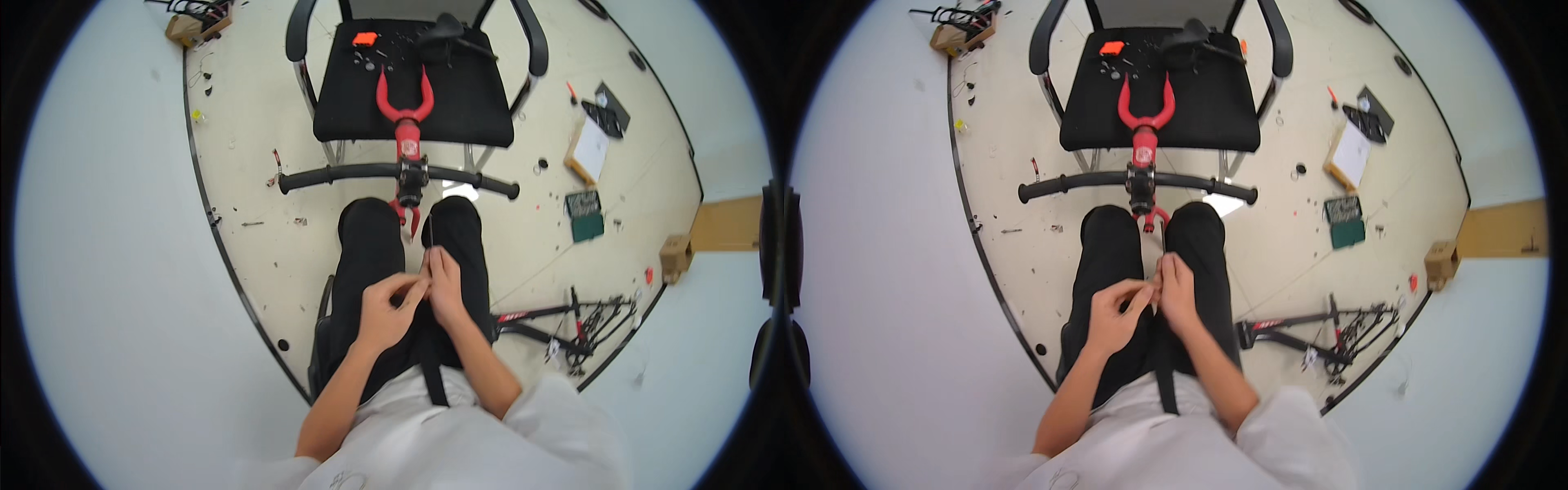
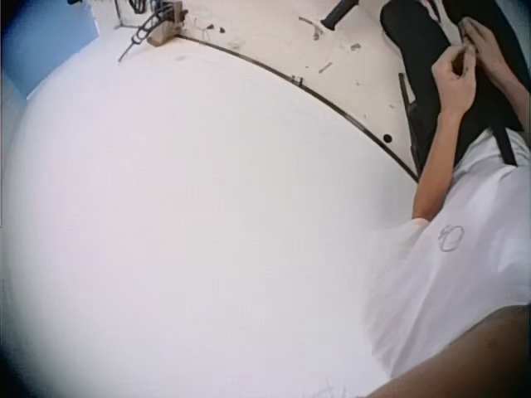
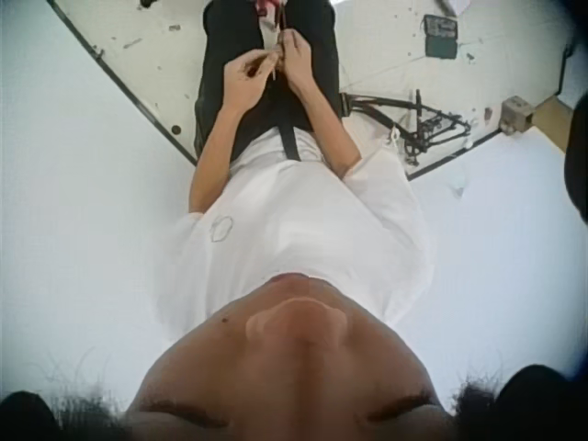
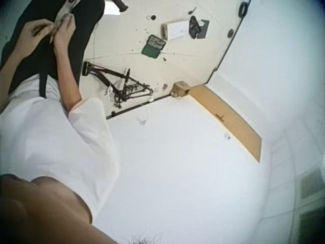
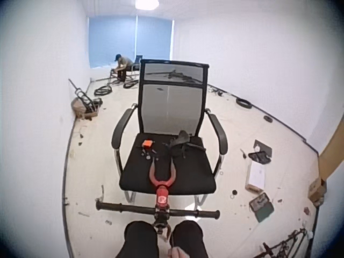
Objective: The person assembles a bicycle handlebar by tightening bolts on the stem and attaching a red fork. They use an Allen key to secure the components and adjust the handlebar position.
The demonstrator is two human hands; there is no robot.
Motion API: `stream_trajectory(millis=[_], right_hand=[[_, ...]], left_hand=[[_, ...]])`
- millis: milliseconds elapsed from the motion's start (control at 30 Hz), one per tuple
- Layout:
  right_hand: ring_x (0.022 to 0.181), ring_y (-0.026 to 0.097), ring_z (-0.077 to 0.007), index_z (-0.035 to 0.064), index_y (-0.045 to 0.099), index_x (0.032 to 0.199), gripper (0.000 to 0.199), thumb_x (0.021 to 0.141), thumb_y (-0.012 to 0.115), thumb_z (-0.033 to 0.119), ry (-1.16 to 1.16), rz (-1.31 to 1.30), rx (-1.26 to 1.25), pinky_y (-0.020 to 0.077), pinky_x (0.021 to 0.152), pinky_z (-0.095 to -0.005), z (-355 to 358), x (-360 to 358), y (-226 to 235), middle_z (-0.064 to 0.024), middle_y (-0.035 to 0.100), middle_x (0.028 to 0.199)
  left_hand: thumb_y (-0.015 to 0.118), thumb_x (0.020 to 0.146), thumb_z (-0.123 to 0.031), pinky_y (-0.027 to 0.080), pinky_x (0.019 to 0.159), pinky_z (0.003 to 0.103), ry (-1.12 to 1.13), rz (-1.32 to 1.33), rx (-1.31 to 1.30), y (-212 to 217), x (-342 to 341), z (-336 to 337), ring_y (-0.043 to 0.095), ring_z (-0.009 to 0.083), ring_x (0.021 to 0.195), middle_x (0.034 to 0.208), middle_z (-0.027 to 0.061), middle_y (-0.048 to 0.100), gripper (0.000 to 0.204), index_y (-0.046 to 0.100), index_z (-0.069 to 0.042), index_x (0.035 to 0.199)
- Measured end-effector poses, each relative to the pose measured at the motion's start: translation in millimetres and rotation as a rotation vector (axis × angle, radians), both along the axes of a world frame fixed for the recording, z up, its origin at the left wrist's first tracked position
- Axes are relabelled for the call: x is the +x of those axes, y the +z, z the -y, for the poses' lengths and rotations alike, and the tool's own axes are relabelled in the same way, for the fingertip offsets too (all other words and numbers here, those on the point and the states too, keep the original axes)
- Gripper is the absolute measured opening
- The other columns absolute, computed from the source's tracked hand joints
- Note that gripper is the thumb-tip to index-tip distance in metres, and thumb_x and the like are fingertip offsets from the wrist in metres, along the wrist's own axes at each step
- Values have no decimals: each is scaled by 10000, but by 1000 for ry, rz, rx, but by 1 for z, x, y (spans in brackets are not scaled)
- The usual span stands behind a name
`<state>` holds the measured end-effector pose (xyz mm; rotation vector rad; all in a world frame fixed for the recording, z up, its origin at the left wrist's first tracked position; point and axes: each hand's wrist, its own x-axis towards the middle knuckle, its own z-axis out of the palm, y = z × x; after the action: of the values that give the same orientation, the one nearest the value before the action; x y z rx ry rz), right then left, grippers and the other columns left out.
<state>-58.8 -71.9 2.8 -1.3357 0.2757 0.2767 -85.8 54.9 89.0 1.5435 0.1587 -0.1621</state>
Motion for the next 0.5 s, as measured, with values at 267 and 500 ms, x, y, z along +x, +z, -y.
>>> stream_trajectory(millis=[267,500], right_hand=[[488,357,-80,70,520,974,302,1091,408,325,-150,601,122,293,440,-242,50,93,209,-5,403,619],[451,390,-96,102,472,787,393,1078,410,359,113,55,-118,296,420,-267,22,40,-1,15,427,569]], left_hand=[[706,917,-110,487,666,225,94,45,-4,13,-7,-6,622,72,696,817,45,723,146,733,20,976],[725,889,-81,476,637,228,32,91,72,1,-23,6,600,86,647,805,49,712,101,742,-9,958]])
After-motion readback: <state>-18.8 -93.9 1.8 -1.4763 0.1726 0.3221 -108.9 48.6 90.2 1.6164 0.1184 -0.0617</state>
